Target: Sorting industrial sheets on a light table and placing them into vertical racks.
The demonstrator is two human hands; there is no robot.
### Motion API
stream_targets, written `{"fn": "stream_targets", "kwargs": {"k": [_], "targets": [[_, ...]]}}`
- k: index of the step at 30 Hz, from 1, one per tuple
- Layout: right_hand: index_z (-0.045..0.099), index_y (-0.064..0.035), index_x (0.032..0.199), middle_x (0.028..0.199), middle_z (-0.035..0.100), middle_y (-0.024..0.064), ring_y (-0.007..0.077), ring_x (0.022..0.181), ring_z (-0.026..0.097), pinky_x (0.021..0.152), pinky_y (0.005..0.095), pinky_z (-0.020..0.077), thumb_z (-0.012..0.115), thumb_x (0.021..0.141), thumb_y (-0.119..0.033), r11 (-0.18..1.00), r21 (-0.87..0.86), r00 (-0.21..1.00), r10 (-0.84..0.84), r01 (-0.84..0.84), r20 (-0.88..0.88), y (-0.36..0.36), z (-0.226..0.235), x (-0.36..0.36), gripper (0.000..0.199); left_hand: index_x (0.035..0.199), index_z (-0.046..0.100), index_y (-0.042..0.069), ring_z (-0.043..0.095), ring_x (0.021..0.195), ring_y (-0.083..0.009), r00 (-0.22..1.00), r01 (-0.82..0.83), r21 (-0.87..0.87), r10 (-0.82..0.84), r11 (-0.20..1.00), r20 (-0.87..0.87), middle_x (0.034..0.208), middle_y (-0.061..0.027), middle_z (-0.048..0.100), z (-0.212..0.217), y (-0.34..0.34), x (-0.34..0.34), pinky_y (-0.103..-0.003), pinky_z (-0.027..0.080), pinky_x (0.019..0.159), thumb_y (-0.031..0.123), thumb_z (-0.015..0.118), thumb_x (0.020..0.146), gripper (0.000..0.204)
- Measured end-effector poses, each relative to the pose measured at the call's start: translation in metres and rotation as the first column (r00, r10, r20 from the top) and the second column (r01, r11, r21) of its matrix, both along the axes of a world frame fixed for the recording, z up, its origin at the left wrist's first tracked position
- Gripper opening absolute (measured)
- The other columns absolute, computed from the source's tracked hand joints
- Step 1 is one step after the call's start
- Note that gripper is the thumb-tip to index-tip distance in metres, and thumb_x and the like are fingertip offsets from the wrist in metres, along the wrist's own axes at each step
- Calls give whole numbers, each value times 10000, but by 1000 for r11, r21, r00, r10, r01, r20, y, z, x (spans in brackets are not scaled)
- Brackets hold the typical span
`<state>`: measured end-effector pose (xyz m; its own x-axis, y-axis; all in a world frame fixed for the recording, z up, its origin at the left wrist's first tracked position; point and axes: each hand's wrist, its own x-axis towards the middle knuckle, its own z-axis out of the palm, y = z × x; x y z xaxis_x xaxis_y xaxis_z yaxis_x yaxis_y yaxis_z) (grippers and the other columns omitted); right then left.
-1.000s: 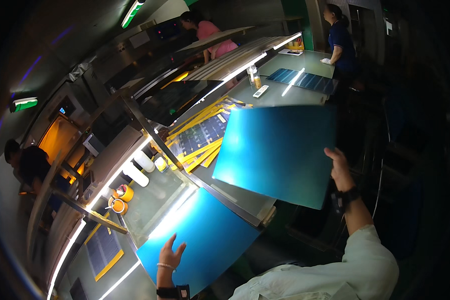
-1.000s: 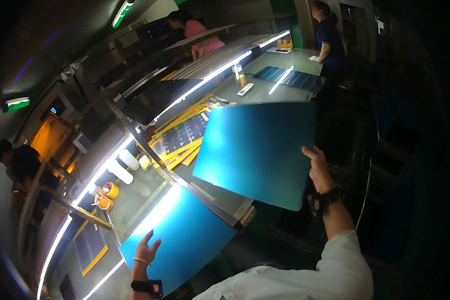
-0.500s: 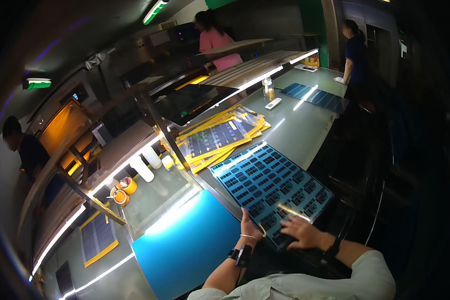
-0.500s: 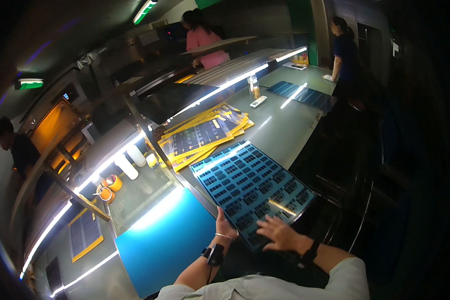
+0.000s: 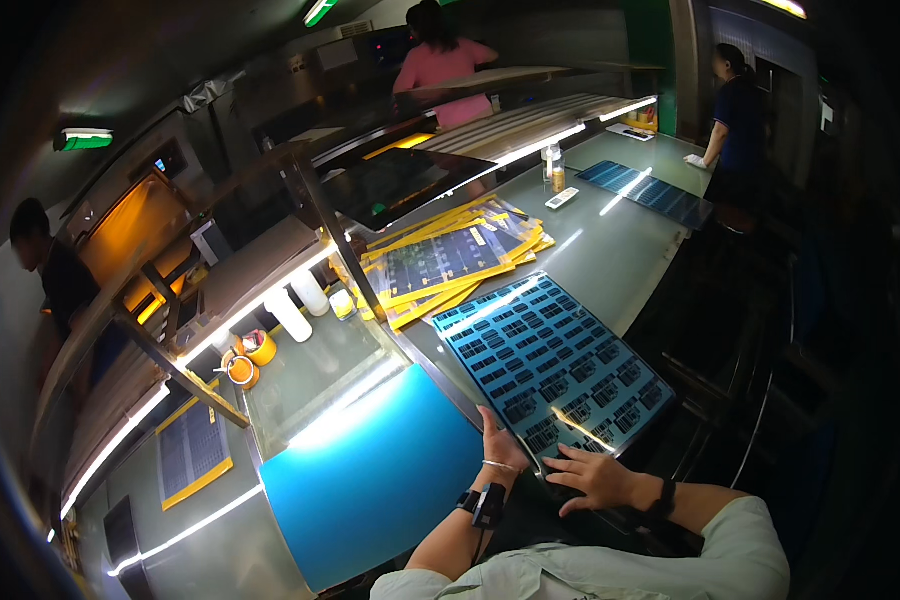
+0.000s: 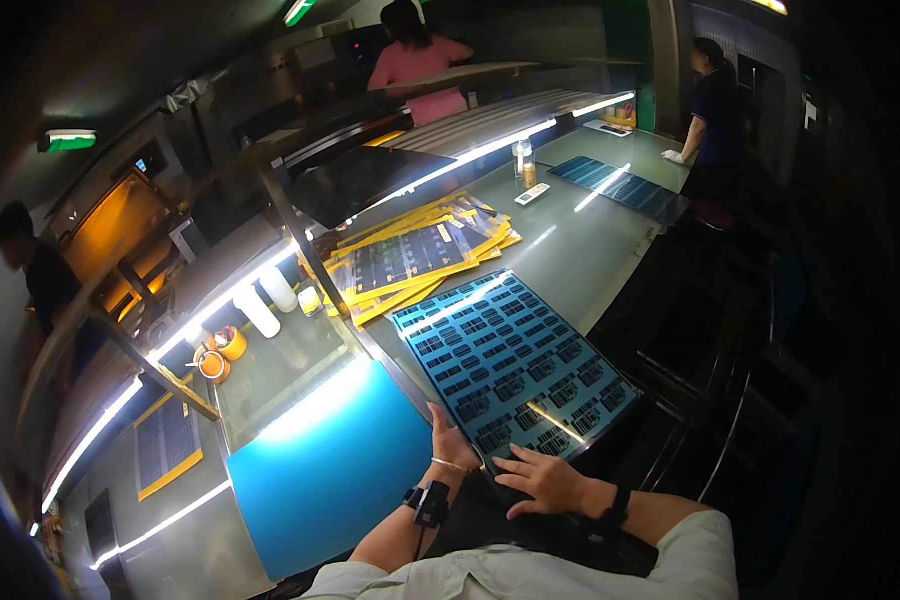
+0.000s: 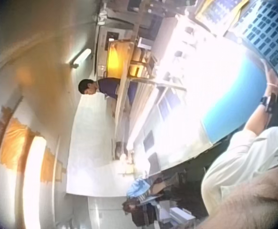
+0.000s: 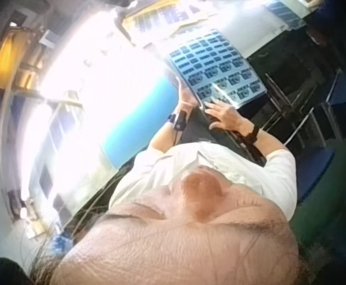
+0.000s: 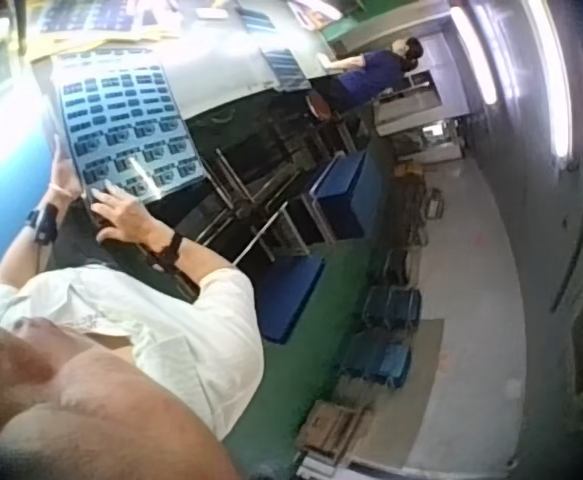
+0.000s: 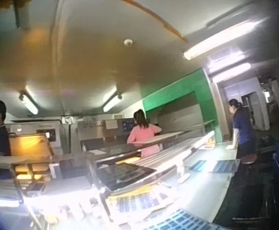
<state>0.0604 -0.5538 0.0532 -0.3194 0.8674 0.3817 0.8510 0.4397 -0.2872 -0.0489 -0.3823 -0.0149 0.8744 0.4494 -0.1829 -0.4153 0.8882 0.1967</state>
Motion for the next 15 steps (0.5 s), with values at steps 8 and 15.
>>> {"fn": "stream_targets", "kwargs": {"k": [8, 15], "targets": [[578, -40, 896, 1103, 588, 124, 331, 1026, 563, 852, 379, 479, 658, 743, -258, 998, 62, 998, 10, -14, 58, 4, -11, 0, 279, 1262, 429, 19, 368, 1192, -376, 1000, -1, -49, 0, 999, -28, 1308, -179, 416, 3, 1, 0, -563, 260, 988, 777, 465, 653, 972], [546, -25, 802, 1058, 604, 138, 273, 984, 599, 867, 346, 481, 631, 750, -169, 997, -1, 995, 78, -79, -57, 1, -8, 1, 175, 1241, 458, 20, 393, 1173, -368, 999, 40, -38, -40, 998, 5, 1285, -181, 442, -7, 4, 2, -558, 268, 982, 751, 426, 710, 904]]}}
